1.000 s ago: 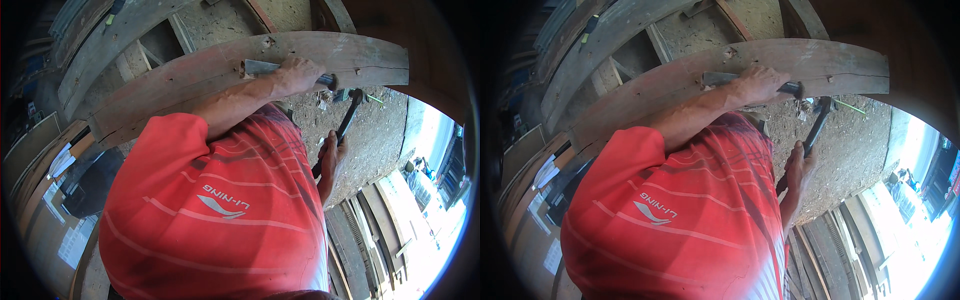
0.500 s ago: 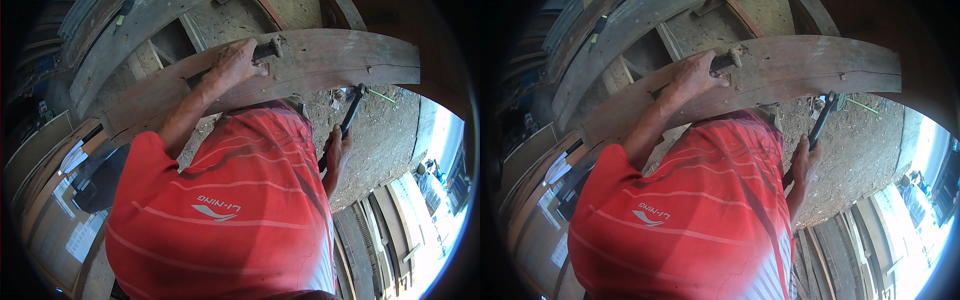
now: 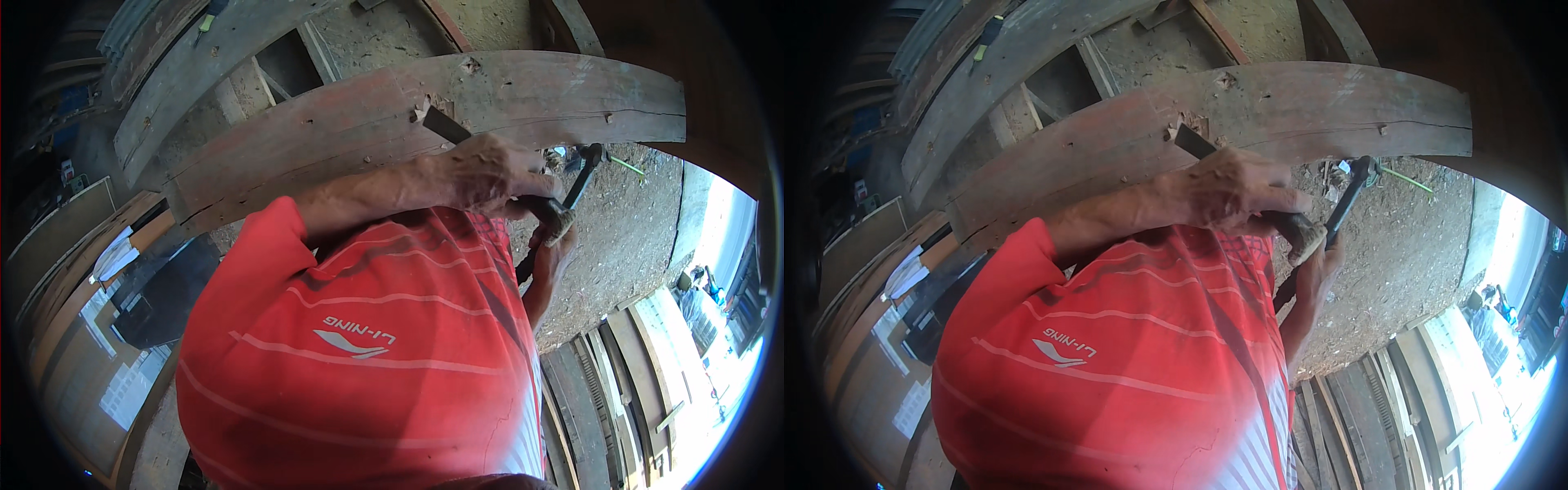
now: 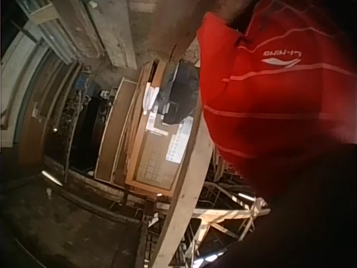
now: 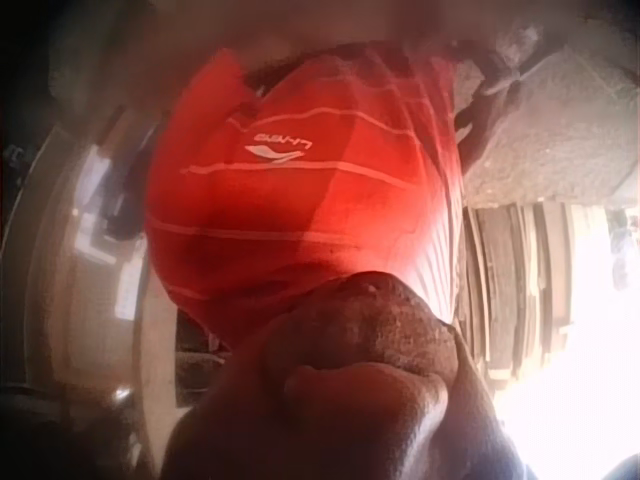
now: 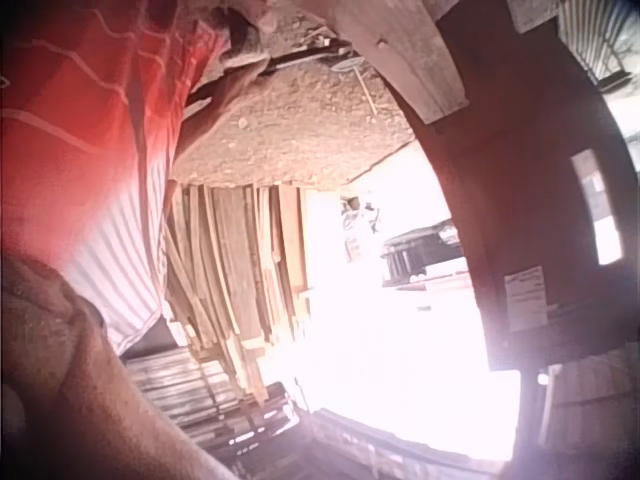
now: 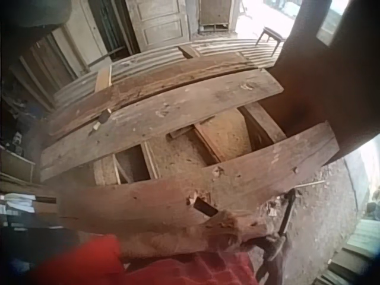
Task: The person uses a hammer and a chisel to prepare a wooden board, then uses pliers to remove a nail, before positioning another wooden board on top of the structure.
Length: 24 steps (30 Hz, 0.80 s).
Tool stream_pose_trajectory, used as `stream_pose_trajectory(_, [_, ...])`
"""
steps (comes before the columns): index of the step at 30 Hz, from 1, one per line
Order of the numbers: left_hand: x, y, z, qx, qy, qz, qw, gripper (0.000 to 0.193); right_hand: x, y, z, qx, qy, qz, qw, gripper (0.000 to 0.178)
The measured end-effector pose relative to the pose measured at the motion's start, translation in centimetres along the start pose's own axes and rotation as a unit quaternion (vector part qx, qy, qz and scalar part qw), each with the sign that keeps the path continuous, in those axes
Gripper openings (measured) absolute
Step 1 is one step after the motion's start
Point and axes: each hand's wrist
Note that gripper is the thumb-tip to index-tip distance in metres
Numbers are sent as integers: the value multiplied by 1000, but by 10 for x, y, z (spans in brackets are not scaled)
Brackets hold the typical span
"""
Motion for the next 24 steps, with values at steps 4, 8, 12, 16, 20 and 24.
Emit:
stream_pose_trajectory(4, [34, -11, -8, 2, -65, -35, 997, 32, -7, -9, -3, 21, 4, 12, 1000, 39])
stream_pose_trajectory(8, [42, -7, -15, -2, -96, -26, 995, 28, -11, -20, -23, 45, 19, 6, 999, 30])
stream_pose_trajectory(12, [46, -2, -18, -41, -60, 10, 997, 25, -14, -31, -47, 44, 35, 46, 997, 28])
stream_pose_trajectory(16, [53, 10, -22, -114, 8, 18, 993, 26, -18, -44, -76, -8, 122, 139, 983, 21])
stream_pose_trajectory(20, [55, 17, -29, -134, 29, 20, 990, 28, -27, -42, -84, -104, 203, 172, 958, 14])
stream_pose_trajectory(24, [55, 20, -31, -146, 37, 34, 988, 25, -22, -62, -78, -84, 10, 85, 993, 21])
Point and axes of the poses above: each hand's wrist, its own y-axis towards the middle knuckle, its own x-axis out of the palm, z = x × y, and after that the axes turned 14 degrees about z, right-handed
